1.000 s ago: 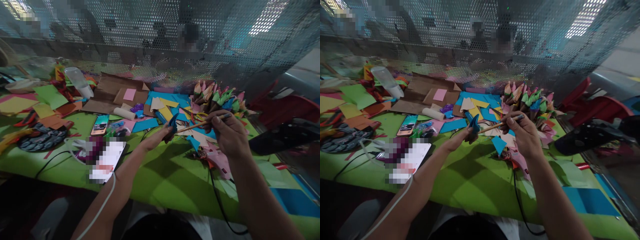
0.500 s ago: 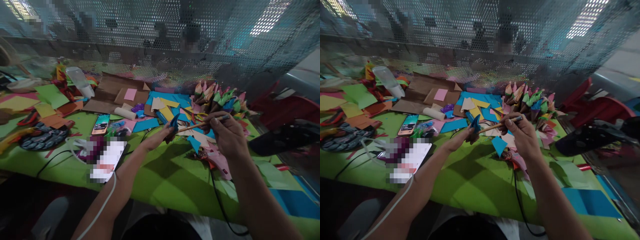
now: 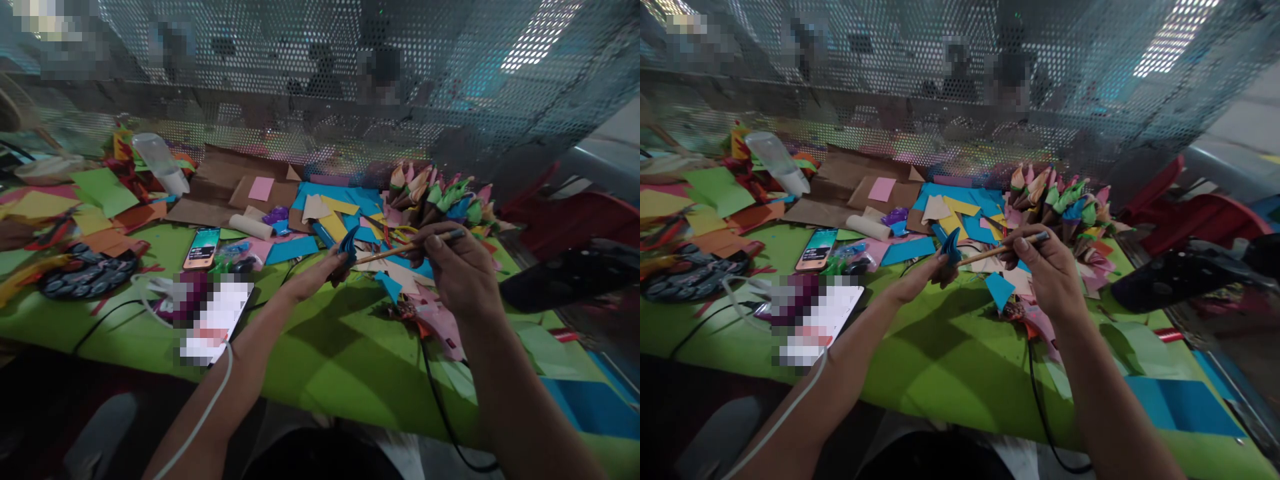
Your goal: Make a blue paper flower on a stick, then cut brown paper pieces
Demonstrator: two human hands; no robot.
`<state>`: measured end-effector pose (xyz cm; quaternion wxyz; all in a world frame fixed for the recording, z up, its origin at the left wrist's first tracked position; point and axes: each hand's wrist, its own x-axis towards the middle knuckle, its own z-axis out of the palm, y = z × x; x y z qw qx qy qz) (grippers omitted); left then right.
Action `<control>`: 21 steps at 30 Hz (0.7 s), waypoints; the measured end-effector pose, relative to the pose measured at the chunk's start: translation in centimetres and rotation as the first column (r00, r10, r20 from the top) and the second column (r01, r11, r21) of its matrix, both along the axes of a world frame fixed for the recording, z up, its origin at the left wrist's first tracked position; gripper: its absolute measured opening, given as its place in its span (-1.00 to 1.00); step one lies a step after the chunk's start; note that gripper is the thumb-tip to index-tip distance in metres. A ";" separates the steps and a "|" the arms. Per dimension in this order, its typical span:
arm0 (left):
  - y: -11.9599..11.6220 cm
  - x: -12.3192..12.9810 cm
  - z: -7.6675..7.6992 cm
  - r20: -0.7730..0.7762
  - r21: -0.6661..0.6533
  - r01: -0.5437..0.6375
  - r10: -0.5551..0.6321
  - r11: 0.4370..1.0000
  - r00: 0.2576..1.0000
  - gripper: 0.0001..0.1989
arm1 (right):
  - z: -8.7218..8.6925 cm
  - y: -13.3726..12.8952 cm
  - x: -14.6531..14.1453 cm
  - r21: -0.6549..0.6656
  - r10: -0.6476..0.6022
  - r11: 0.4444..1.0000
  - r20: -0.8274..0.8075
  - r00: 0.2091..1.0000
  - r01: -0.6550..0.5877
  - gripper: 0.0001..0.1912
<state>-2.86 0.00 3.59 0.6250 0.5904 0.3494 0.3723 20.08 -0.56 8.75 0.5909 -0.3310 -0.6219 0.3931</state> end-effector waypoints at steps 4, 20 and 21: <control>0.1 0.0 -0.1 0.007 -0.005 -0.012 0.012 1.000 1.000 -0.66 | -0.1 -0.1 -0.1 0.007 -0.002 1.000 0.015 1.000 0.002 -0.77; 0.0 0.1 -0.2 0.008 -0.013 -0.024 0.025 1.000 1.000 -0.66 | 0.0 -0.3 -0.4 0.010 0.011 1.000 0.019 1.000 -0.011 -0.75; 0.0 0.1 -0.2 0.007 -0.013 -0.025 0.025 1.000 1.000 -0.66 | 0.0 -0.3 -0.4 0.006 0.008 1.000 0.020 1.000 -0.008 -0.75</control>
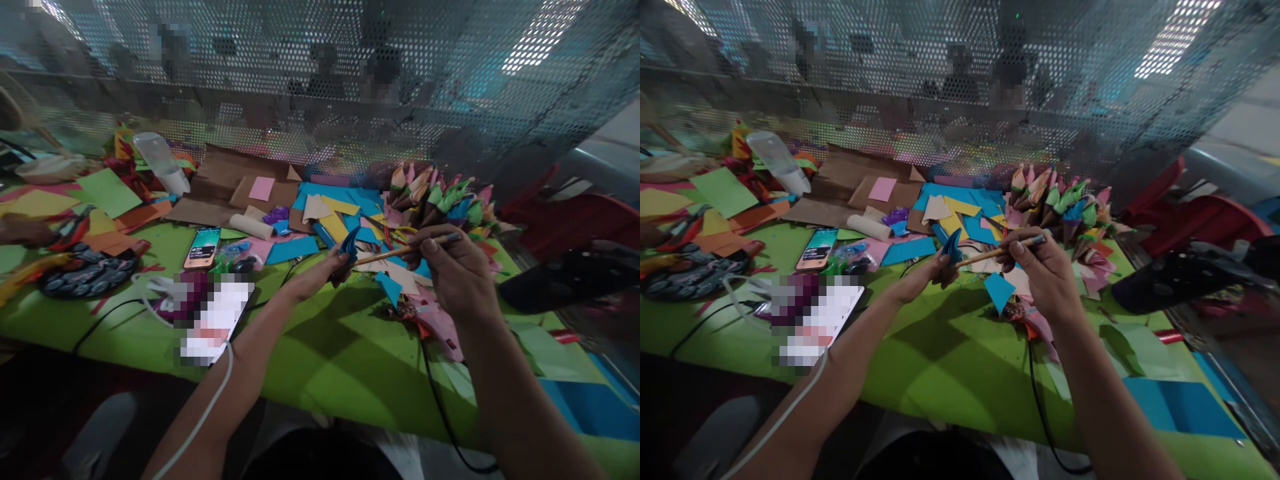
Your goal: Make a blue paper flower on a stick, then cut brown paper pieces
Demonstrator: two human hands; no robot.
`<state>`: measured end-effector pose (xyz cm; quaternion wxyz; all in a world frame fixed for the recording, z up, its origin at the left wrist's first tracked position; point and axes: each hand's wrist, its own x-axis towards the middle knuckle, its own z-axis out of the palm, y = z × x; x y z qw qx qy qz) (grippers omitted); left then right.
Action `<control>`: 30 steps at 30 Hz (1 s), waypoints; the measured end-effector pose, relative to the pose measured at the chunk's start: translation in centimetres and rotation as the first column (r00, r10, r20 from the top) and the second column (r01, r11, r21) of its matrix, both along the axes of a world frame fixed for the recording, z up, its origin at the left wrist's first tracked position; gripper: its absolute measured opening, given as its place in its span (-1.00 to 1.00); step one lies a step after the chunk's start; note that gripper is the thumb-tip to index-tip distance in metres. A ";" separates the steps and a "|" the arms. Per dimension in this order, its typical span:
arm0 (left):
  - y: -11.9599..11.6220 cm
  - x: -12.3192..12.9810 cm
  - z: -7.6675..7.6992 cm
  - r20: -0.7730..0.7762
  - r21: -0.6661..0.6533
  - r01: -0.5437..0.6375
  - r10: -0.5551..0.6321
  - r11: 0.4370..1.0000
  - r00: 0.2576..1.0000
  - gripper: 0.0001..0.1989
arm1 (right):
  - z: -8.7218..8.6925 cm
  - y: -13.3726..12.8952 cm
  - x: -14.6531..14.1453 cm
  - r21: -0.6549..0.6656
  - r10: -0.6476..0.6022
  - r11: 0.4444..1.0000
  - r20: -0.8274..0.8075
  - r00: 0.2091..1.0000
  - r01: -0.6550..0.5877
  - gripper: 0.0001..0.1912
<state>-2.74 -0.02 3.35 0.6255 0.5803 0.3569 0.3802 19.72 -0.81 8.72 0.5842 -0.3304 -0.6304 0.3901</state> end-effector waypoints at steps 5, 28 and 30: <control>0.0 0.0 0.1 0.013 0.000 0.007 -0.007 1.000 1.000 -0.69 | 0.1 0.0 0.0 0.009 0.001 1.000 -0.011 1.000 0.000 -0.75; 0.0 0.0 0.2 -0.026 0.023 0.010 -0.009 1.000 1.000 -0.68 | -0.1 0.1 0.1 0.016 -0.010 1.000 0.026 1.000 0.010 -0.78; 0.0 0.0 0.2 -0.026 0.025 0.020 -0.019 0.999 0.999 -0.67 | 0.1 0.0 0.0 0.020 -0.013 1.000 0.034 0.999 0.012 -0.77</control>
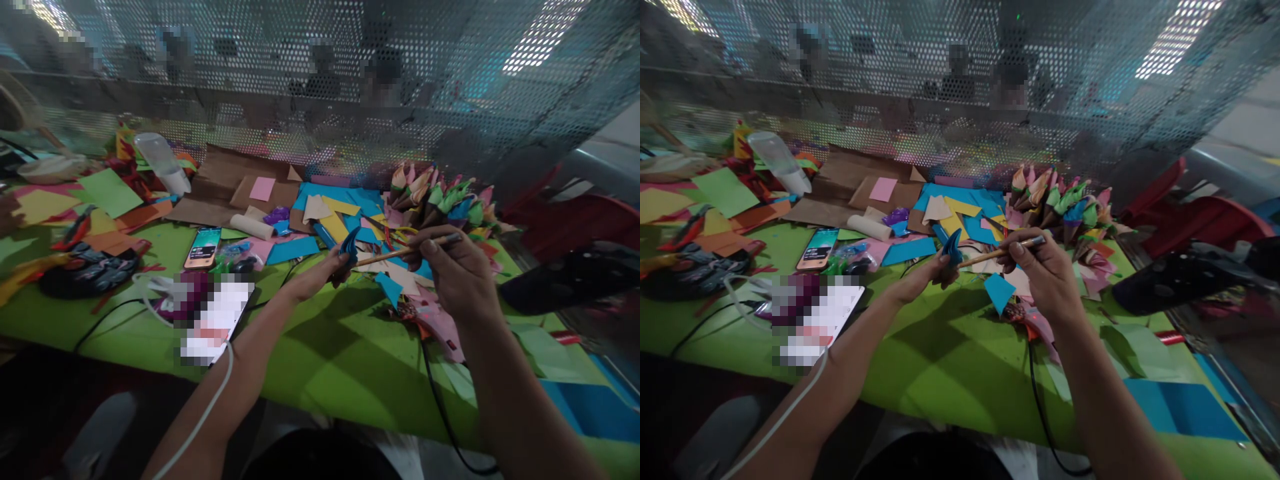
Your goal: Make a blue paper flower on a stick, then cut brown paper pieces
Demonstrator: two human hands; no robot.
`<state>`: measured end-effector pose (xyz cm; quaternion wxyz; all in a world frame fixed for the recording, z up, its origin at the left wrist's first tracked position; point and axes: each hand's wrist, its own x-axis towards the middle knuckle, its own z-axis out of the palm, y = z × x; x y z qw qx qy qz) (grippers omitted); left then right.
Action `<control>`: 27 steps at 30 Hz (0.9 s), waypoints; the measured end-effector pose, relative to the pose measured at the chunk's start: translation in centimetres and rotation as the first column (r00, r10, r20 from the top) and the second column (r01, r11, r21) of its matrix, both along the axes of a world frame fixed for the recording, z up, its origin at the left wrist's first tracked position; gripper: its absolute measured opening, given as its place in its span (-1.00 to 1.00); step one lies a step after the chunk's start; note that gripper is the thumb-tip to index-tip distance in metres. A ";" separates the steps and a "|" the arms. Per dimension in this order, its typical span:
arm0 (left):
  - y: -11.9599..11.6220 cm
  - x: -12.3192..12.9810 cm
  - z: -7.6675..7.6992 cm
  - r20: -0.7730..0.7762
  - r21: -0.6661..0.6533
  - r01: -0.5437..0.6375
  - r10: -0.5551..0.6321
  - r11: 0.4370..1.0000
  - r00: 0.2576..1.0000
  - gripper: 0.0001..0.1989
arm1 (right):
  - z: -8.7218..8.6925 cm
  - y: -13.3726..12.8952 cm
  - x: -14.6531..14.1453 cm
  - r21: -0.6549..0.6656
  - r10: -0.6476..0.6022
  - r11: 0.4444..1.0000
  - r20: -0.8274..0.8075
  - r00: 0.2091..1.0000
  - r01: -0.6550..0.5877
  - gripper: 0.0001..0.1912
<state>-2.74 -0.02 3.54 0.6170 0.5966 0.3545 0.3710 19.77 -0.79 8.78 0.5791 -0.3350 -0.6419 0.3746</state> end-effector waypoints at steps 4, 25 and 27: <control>0.0 -0.1 0.3 0.009 0.003 0.006 -0.006 1.000 1.000 -0.59 | 0.2 -0.1 -0.1 -0.004 0.011 1.000 0.007 1.000 -0.011 -0.75; -0.4 0.0 0.9 0.084 -0.067 -0.035 0.041 0.997 0.996 -0.55 | -0.2 0.4 0.4 -0.007 0.013 1.000 -0.053 0.998 -0.014 -0.77; -0.4 0.0 0.8 0.100 -0.053 -0.026 0.031 0.998 0.994 -0.54 | -0.3 0.3 0.4 -0.005 0.000 1.000 -0.049 0.999 0.000 -0.77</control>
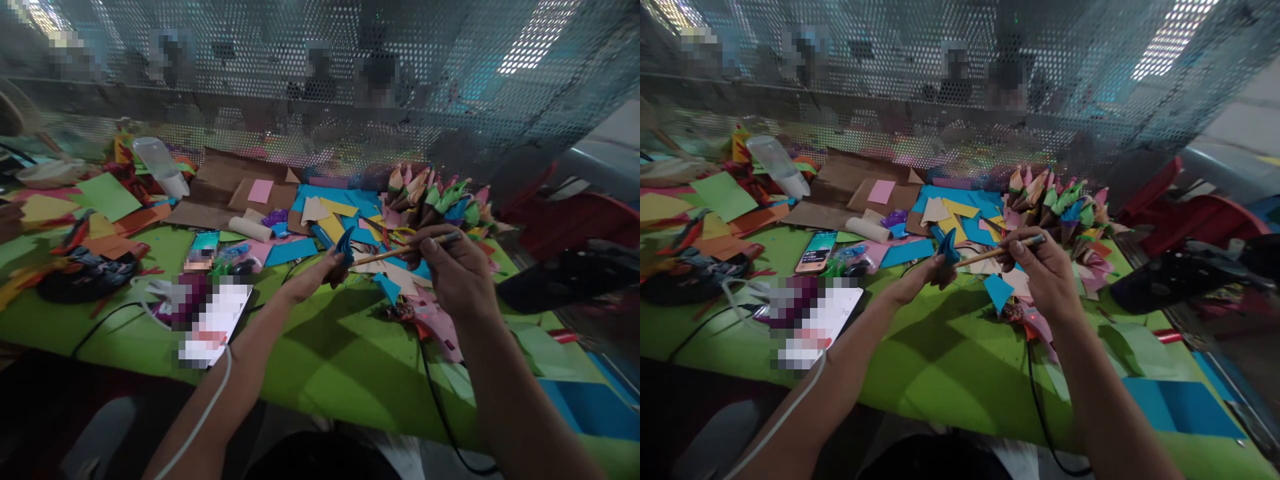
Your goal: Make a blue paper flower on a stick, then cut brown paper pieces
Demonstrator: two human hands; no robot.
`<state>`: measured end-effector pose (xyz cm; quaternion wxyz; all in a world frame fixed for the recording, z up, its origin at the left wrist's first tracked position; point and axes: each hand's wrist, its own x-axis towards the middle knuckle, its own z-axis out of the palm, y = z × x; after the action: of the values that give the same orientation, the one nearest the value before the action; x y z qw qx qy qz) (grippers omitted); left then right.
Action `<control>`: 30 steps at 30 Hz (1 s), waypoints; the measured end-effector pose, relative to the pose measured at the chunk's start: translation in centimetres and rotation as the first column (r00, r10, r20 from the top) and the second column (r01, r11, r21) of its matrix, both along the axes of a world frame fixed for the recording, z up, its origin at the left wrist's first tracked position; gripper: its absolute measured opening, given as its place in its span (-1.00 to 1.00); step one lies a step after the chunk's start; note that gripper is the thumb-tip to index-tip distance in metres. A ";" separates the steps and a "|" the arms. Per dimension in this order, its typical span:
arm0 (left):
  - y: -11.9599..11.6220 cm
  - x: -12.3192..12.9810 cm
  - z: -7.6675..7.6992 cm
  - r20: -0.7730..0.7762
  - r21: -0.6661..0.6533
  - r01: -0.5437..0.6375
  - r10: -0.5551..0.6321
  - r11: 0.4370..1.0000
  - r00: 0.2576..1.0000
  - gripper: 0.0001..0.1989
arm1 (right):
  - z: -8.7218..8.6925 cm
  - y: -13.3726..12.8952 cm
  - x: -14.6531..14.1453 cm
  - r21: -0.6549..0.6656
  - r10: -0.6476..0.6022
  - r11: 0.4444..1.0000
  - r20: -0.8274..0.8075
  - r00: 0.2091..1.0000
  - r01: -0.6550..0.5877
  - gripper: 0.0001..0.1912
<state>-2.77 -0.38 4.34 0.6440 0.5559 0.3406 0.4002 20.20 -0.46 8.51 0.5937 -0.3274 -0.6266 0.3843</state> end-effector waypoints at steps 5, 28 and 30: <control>0.1 -0.2 -0.4 -0.023 -0.001 0.011 -0.011 1.000 1.000 -0.52 | 0.3 -0.2 -0.4 0.012 -0.035 0.999 0.042 0.999 0.035 -0.70; 0.9 -0.6 -1.5 0.074 0.010 -0.048 0.047 0.999 0.996 -0.28 | 0.6 0.3 -0.1 -0.028 -0.146 0.989 -0.257 0.955 0.144 -0.72; 0.9 -0.6 -1.4 0.073 0.012 -0.049 0.048 0.999 0.996 -0.27 | 0.7 0.5 0.0 -0.026 -0.173 0.984 -0.337 0.926 0.174 -0.72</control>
<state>-3.37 0.50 2.95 0.6422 0.5369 0.3277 0.4382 20.21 0.01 9.19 0.7247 -0.3094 -0.4850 0.3793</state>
